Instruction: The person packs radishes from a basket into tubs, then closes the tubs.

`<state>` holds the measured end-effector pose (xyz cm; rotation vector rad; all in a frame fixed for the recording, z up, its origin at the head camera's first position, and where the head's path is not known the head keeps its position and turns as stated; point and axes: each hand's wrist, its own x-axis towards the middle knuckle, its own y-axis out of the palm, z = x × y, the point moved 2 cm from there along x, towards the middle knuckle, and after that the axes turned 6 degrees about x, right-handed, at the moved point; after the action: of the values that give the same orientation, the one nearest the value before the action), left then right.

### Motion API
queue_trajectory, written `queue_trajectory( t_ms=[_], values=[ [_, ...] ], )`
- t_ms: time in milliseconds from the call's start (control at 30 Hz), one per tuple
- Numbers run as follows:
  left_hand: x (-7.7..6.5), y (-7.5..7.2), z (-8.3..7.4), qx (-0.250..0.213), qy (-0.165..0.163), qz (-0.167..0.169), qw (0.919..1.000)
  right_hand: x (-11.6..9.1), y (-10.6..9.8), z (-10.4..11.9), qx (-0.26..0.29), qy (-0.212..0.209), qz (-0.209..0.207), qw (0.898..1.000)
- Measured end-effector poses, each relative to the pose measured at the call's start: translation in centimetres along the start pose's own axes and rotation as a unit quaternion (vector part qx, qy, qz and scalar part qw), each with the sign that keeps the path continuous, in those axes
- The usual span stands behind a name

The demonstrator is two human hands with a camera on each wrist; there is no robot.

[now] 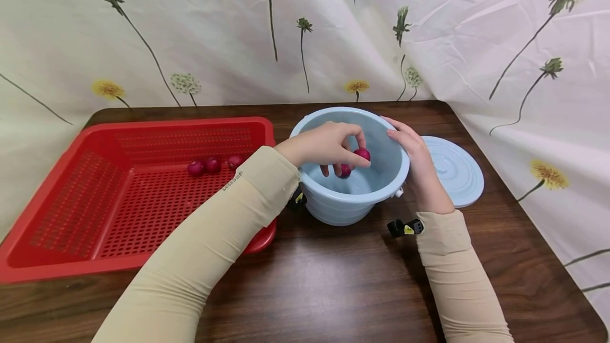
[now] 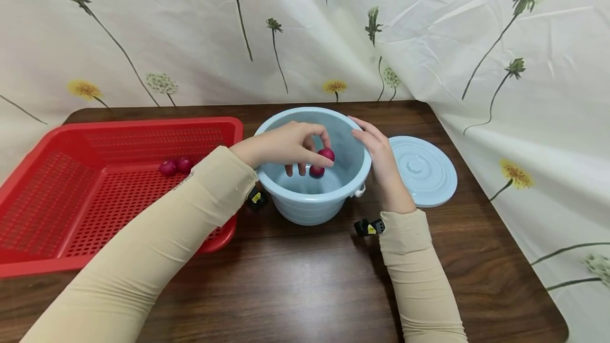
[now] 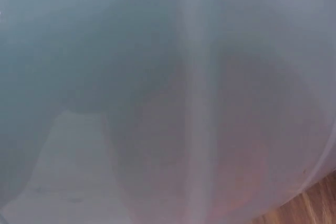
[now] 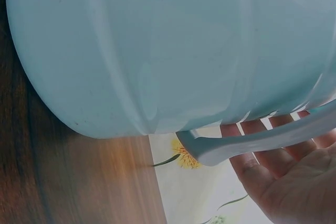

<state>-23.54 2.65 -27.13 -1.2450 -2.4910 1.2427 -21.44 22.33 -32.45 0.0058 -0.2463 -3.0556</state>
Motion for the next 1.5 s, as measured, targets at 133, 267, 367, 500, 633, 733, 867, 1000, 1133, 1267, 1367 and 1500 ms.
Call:
queue_trajectory(
  t_ms=[133, 267, 367, 500, 633, 733, 867, 1000, 1133, 1267, 1367, 1500],
  values=[
    [0.1, 0.0, 0.0, 0.001, 0.004, -0.001, 1.0, 0.1, -0.1, 0.0, -0.005, 0.001, -0.004, 1.0],
    [0.2, 0.1, 0.0, 0.005, 0.006, 0.001, 1.0, 0.1, 0.0, 0.0, -0.003, 0.002, -0.007, 1.0],
    [0.2, 0.1, -0.1, 0.01, 0.007, 0.007, 0.9999, 0.1, 0.1, 0.1, -0.003, 0.001, -0.007, 1.0],
    [0.3, 0.3, -0.1, 0.009, 0.01, 0.015, 0.9998, 0.1, 0.1, 0.2, 0.001, 0.003, -0.006, 1.0],
    [0.6, 0.4, -0.2, 0.004, 0.018, 0.014, 0.9997, 0.1, -0.1, 0.2, 0.006, 0.004, -0.004, 1.0],
    [0.7, 0.4, -0.2, -0.001, 0.021, 0.012, 0.9997, 0.1, -0.2, 0.2, 0.004, 0.002, -0.004, 1.0],
    [0.8, 0.4, -0.3, -0.009, 0.024, 0.013, 0.9996, 0.0, -0.3, 0.2, 0.001, -0.001, -0.004, 1.0],
    [0.7, 0.3, -0.4, -0.025, 0.026, 0.012, 0.9993, 0.0, -0.3, 0.2, 0.006, -0.002, 0.0, 1.0],
    [0.6, 0.3, -0.4, -0.058, 0.034, 0.0, 0.9977, 0.0, -0.2, 0.2, 0.006, -0.003, 0.001, 1.0],
    [0.3, 0.0, -0.5, -0.111, 0.048, -0.03, 0.9922, 0.1, -0.2, 0.1, -0.003, 0.0, -0.005, 1.0],
    [0.0, -0.3, -0.5, -0.147, 0.062, -0.054, 0.9857, 0.1, -0.1, 0.0, -0.007, 0.003, -0.012, 1.0],
    [-1.1, -1.4, -0.3, -0.167, 0.075, -0.081, 0.9797, 0.1, 0.0, -0.1, -0.008, 0.005, -0.015, 1.0]
  ],
)
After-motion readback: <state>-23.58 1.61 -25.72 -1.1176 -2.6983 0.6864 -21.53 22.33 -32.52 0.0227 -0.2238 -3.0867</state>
